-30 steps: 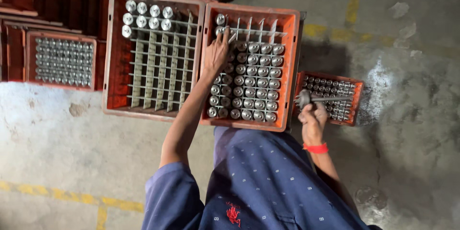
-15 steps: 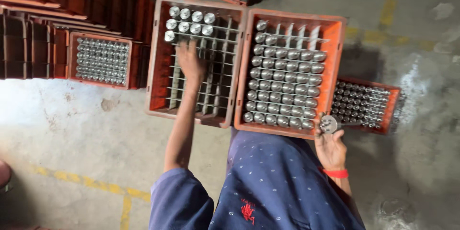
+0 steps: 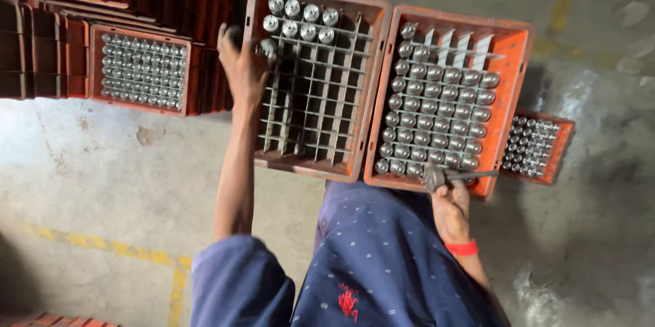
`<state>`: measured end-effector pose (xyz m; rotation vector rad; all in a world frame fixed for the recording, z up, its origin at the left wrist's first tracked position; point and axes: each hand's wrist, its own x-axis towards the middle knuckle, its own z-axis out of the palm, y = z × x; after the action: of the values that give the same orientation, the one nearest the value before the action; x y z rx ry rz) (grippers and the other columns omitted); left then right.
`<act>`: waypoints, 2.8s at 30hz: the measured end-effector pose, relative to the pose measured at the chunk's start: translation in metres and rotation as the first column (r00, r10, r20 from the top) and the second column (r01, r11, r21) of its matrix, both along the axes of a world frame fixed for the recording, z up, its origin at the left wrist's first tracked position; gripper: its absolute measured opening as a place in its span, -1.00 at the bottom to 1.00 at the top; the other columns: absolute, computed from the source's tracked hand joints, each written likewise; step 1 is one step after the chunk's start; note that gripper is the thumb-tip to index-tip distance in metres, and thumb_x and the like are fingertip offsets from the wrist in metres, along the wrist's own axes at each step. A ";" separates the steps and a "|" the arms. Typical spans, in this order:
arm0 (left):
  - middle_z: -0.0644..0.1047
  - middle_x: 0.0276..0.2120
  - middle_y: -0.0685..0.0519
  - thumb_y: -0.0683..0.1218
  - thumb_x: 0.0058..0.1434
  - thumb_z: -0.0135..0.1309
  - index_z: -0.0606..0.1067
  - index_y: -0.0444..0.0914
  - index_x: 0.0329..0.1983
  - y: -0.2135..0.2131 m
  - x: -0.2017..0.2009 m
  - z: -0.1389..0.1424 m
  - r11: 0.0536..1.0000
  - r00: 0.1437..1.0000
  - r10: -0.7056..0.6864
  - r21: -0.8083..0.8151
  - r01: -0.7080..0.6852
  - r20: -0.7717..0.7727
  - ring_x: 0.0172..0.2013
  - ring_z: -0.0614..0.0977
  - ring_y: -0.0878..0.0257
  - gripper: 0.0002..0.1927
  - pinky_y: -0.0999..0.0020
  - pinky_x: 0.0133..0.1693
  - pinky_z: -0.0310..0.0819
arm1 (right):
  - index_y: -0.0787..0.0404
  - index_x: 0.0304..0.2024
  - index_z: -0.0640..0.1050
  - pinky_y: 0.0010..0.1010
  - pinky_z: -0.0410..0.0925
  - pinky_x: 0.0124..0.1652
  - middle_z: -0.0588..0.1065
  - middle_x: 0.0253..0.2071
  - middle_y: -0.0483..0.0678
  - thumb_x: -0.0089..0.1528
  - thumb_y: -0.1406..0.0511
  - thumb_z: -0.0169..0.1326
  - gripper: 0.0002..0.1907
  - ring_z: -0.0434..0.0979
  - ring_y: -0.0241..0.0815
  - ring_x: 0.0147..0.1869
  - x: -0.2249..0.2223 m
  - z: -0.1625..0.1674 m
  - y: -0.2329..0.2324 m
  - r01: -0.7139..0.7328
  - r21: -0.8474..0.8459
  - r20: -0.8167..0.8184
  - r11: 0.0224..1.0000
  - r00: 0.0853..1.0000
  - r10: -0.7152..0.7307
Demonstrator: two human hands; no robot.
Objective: The person uses a metal rod to lift small cylindrical metal parts from a red crate and places them into a second crate with a grid insert. The person repeats this transfer across multiple crates, stacking filled crates on a metal cart.
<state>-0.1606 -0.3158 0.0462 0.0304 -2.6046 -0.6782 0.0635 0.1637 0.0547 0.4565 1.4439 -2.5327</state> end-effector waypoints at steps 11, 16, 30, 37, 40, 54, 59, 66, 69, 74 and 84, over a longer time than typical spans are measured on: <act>0.58 -0.52 0.03 -0.02 0.13 0.35 0.55 -0.27 -0.30 0.216 0.136 0.030 0.560 0.838 -0.401 0.823 -0.094 0.369 -0.47 0.58 0.19 -0.73 0.24 -0.39 0.50 | 0.37 0.24 0.35 -0.45 0.31 0.22 0.41 0.30 0.08 0.26 0.46 0.13 -0.50 0.44 -0.25 0.25 -0.040 0.015 -0.031 -0.218 0.192 -0.016 0.957 0.974 0.226; 0.60 -0.45 -0.16 -0.06 0.04 0.27 0.53 -0.20 -0.17 0.258 0.166 0.044 0.798 0.763 -0.437 0.597 0.085 0.476 -0.36 0.65 -0.15 -0.70 -0.01 -0.33 0.49 | 0.29 0.17 0.38 -0.54 0.36 -0.01 0.45 0.31 0.10 0.31 0.36 0.22 -0.57 0.46 -0.31 0.10 -0.051 0.055 -0.012 -0.254 0.201 -0.093 0.946 0.957 0.276; 0.64 -0.33 -0.23 -0.01 -0.05 0.30 0.56 -0.24 -0.03 0.373 0.193 0.069 0.753 0.570 -0.609 0.628 0.197 0.552 -0.25 0.68 -0.17 -0.52 0.01 -0.17 0.54 | 0.25 0.16 0.38 -0.29 0.33 0.31 0.38 0.32 0.14 0.28 0.33 0.28 -0.53 0.41 -0.11 0.36 -0.042 0.049 0.114 -0.520 0.296 -0.323 0.801 0.735 0.596; 0.64 -0.21 -0.25 0.22 0.16 0.32 0.47 -0.28 0.18 0.352 0.174 0.021 0.720 0.718 -0.596 0.635 0.280 0.359 -0.21 0.70 -0.10 -0.32 0.07 -0.17 0.56 | 0.32 0.18 0.39 -0.42 0.33 0.23 0.46 0.26 0.09 0.31 0.41 0.18 -0.59 0.47 -0.18 0.30 -0.043 0.009 0.135 -0.209 0.141 -0.228 0.968 0.944 0.237; 0.58 -0.46 -0.14 0.29 0.22 0.18 0.33 -0.20 0.39 0.323 0.108 -0.008 0.922 0.732 -0.319 0.375 0.093 0.602 -0.49 0.60 0.02 -0.21 0.04 -0.34 0.50 | 0.37 0.23 0.39 -0.44 0.34 0.23 0.48 0.18 0.03 0.36 0.46 0.11 -0.61 0.47 -0.23 0.21 -0.047 -0.007 0.135 0.040 0.060 -0.226 0.997 0.974 -0.025; 0.43 0.21 -0.19 -0.44 0.07 -0.02 0.27 -0.11 0.42 0.301 -0.090 -0.038 0.934 0.941 -0.310 -0.140 0.328 0.133 0.03 0.57 -0.12 -0.19 0.15 -0.22 0.61 | 0.38 0.27 0.39 -0.55 0.27 0.02 0.44 0.04 -0.14 0.36 0.55 0.02 -0.59 0.34 -0.42 -0.05 -0.020 -0.029 0.051 0.198 0.117 -0.120 0.973 0.975 -0.184; 0.40 0.26 -0.22 -0.42 -0.06 0.04 0.42 -0.18 0.24 0.274 -0.052 -0.024 0.931 0.951 -0.302 0.236 0.277 0.073 0.04 0.51 -0.15 -0.28 -0.01 -0.07 0.44 | 0.31 0.30 0.35 -0.46 0.23 0.32 0.41 0.29 0.01 0.27 0.42 0.09 -0.47 0.40 -0.24 0.38 -0.025 -0.035 0.031 0.161 0.029 -0.114 0.987 0.981 -0.157; 0.43 0.21 -0.15 -0.25 0.12 0.12 0.48 -0.18 0.25 0.173 -0.021 -0.034 0.992 0.999 0.009 0.124 -0.014 0.043 0.24 0.43 -0.14 -0.44 0.04 0.23 0.40 | 0.44 0.39 0.30 -0.20 0.16 0.43 0.32 0.44 0.22 0.33 0.28 0.20 -0.34 0.31 0.09 0.47 -0.035 -0.023 0.031 0.121 -0.652 0.014 0.749 0.989 -0.147; 0.35 0.21 -0.30 0.01 0.23 0.31 0.48 -0.24 0.22 0.139 -0.044 -0.047 0.995 0.995 0.095 -0.003 -0.095 0.032 0.23 0.32 -0.26 -0.47 -0.09 0.19 0.25 | 0.37 0.40 0.29 -0.16 0.13 0.45 0.34 0.40 0.17 0.30 0.31 0.21 -0.33 0.31 0.05 0.49 -0.047 -0.015 0.026 0.028 -0.315 -0.111 0.949 0.992 -0.066; 0.33 0.30 -0.27 0.09 0.12 0.35 0.53 -0.23 0.14 0.127 -0.066 -0.060 0.995 0.990 0.101 -0.001 -0.101 0.100 0.35 0.24 -0.22 -0.43 -0.09 0.26 0.15 | 0.40 0.33 0.26 -0.11 0.11 0.52 0.38 0.30 0.11 0.28 0.39 0.15 -0.39 0.33 0.01 0.53 -0.046 -0.005 0.017 0.002 -0.135 -0.096 0.991 0.995 -0.015; 0.57 0.04 -0.03 0.16 0.17 0.43 0.50 -0.21 0.01 0.146 0.008 -0.001 0.745 0.939 -0.052 0.613 0.262 -0.339 0.16 0.62 0.08 -0.46 0.02 0.30 0.53 | 0.38 0.24 0.40 -0.54 0.30 -0.08 0.44 0.21 0.02 0.15 0.67 0.02 -0.42 0.38 -0.31 -0.03 -0.025 -0.024 0.051 -0.039 0.052 -0.018 0.998 0.999 0.040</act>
<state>-0.1525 -0.1698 0.0452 -0.0792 -1.9712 -1.5060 0.0389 0.2144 0.0305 0.4085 1.5132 -2.4806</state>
